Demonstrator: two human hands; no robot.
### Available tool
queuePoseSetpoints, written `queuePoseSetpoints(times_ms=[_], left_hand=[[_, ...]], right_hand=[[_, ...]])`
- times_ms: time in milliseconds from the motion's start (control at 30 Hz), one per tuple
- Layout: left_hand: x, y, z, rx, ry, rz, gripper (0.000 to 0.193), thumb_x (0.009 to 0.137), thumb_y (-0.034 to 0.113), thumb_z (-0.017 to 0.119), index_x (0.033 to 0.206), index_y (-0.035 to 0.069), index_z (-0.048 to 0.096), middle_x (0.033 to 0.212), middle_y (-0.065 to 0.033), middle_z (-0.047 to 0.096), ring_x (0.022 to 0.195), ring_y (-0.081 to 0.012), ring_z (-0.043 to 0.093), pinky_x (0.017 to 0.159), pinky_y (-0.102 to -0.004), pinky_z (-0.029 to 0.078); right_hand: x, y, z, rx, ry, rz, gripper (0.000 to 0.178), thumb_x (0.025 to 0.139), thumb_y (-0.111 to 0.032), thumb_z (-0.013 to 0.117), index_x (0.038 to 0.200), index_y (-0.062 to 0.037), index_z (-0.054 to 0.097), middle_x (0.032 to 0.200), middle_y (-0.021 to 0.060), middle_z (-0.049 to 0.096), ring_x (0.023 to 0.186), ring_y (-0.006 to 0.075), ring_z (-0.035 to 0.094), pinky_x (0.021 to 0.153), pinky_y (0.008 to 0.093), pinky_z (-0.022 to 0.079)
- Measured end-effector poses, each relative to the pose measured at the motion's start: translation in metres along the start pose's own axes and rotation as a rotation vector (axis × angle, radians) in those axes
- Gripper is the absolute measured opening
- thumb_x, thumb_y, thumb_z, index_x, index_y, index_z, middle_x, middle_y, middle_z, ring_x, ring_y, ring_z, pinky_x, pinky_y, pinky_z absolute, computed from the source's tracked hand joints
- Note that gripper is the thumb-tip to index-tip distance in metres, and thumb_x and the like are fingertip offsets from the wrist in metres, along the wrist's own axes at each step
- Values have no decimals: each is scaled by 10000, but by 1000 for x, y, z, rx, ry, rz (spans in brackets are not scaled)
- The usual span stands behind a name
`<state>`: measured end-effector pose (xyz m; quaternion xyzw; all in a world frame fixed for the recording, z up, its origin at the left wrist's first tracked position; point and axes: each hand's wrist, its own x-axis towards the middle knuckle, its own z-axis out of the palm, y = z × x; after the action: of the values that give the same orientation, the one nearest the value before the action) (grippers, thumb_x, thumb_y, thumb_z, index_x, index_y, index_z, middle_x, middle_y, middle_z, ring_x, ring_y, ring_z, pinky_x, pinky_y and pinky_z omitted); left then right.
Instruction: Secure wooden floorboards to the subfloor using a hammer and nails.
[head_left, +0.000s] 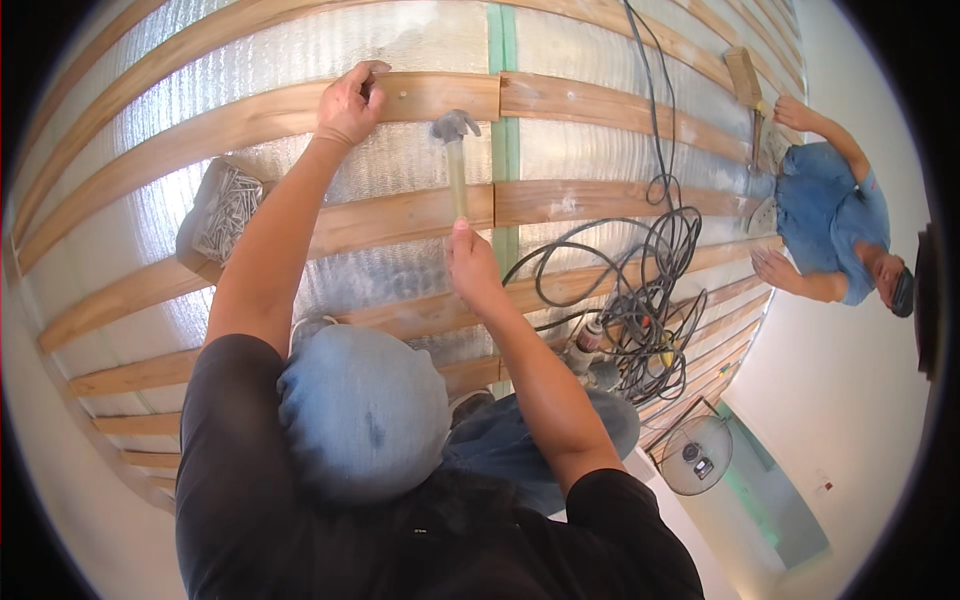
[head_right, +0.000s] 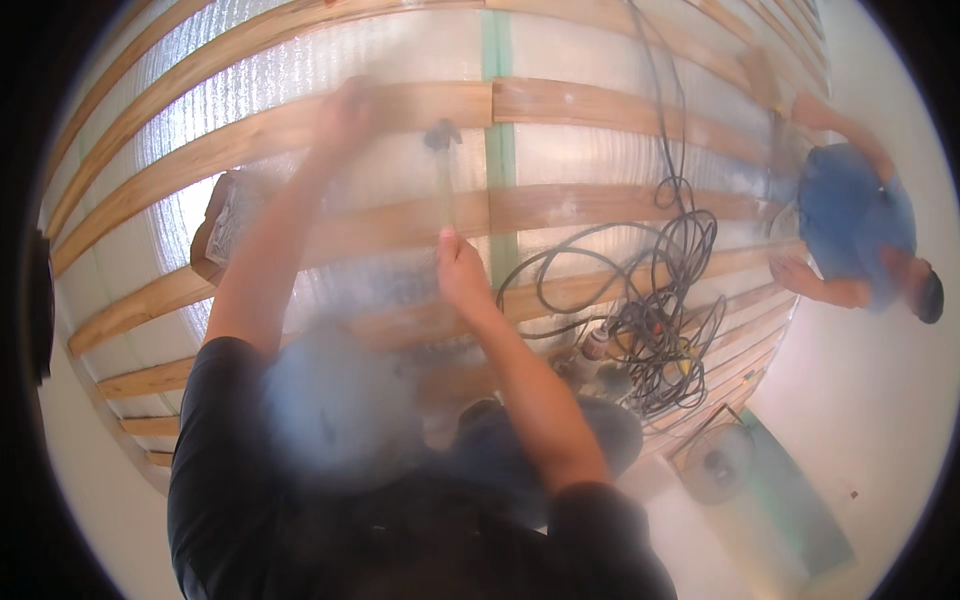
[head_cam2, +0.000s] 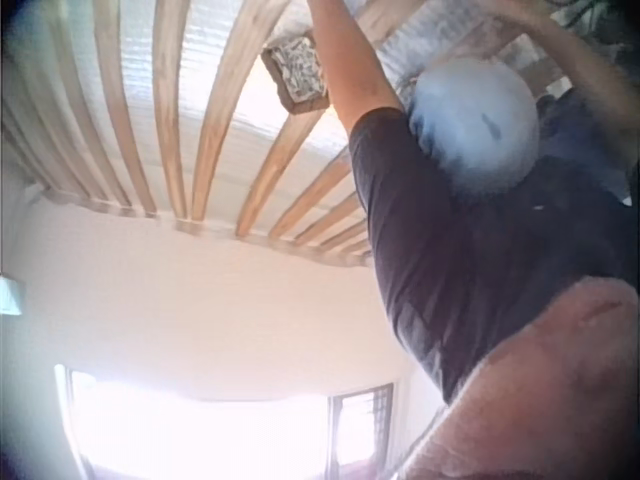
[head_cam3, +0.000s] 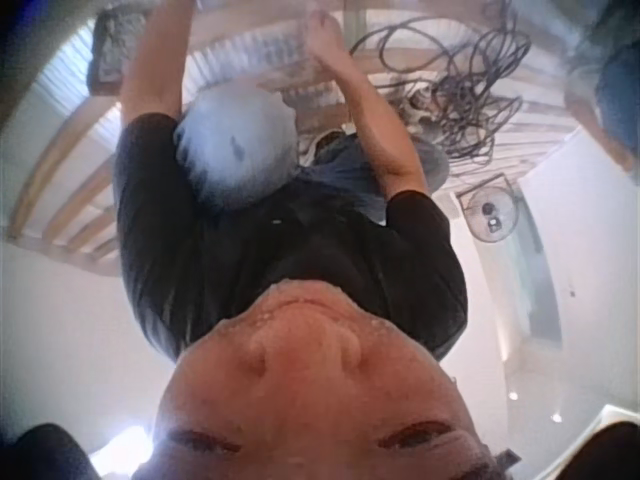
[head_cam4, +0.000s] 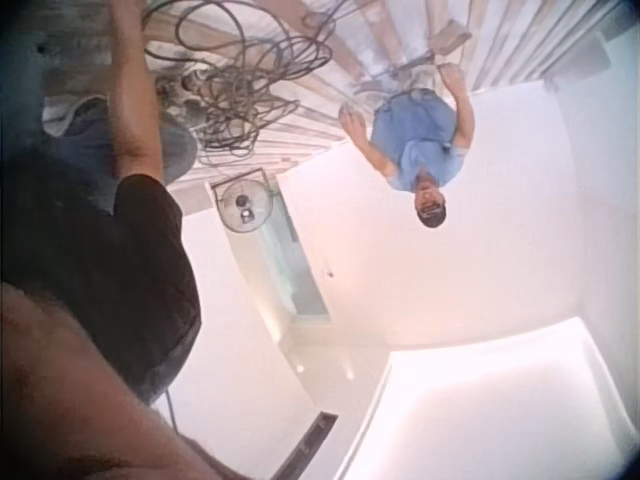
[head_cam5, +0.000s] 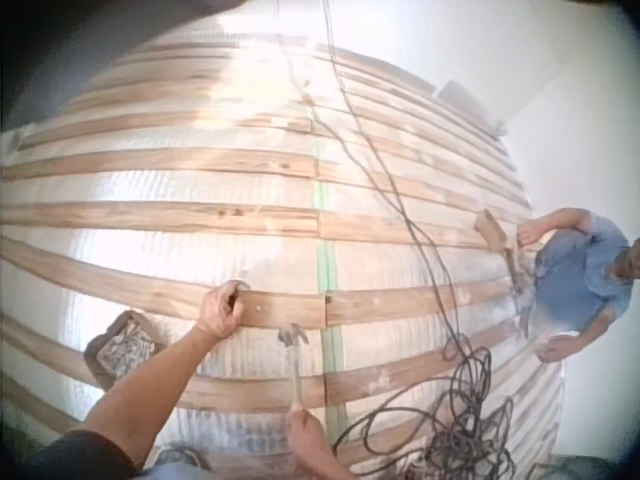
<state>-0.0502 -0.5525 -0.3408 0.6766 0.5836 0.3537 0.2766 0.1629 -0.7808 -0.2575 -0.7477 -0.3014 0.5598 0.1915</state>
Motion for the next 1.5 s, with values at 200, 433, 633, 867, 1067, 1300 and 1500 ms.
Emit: queuePoseSetpoints(times_ms=[200,433,633,867,1067,1300,1500], left_hand=[[-3,-31,-18,442,-161,242,374,902,308,757,1265,240,700,1336,-86,650,1214,-289,623,1066,-459,483],[-17,-25,-35,641,-225,323,627,890,557,741,1469,358,608,1531,-49,511,1440,-291,426,1263,-526,266],[-30,-30,-30,695,-215,254,592,919,595,687,1470,396,602,1541,-21,503,1438,-282,428,1268,-517,264],[-30,-25,-28,708,-180,262,607,903,618,690,1466,407,606,1538,-15,505,1437,-276,430,1263,-500,262],[-23,-19,-35,725,-222,227,601,909,637,675,1462,413,610,1545,-7,503,1449,-262,414,1269,-489,243],[-22,-14,-37,809,-308,176,609,940,697,596,1494,447,561,1587,19,462,1483,-231,374,1295,-473,195],[-22,-19,-36,792,-359,113,647,957,695,572,1548,449,482,1608,28,441,1517,-216,332,1305,-457,182]], right_hand=[[12,2,-1,-57,-1,-2,611,1102,-600,378,798,-90,519,613,-2,460,464,114,422,391,323,354],[5,-14,-10,-50,-7,-9,633,1102,-589,370,778,-69,530,622,28,497,483,166,478,429,357,400],[-31,6,12,-251,133,-67,649,1105,-540,391,848,17,601,720,184,602,704,342,627,710,488,501],[7,-11,18,-245,219,-164,643,1115,-511,372,894,28,645,781,235,641,767,375,642,741,495,493],[-16,17,16,-250,137,-94,640,1110,-537,388,857,2,624,716,162,610,699,301,621,698,452,493],[11,-1,12,-170,114,-118,610,1111,-521,403,817,-19,588,707,84,590,655,197,577,638,390,483],[-52,-45,-2,-36,52,-258,591,1104,-564,410,871,-41,556,656,-5,495,620,113,519,569,307,434]])
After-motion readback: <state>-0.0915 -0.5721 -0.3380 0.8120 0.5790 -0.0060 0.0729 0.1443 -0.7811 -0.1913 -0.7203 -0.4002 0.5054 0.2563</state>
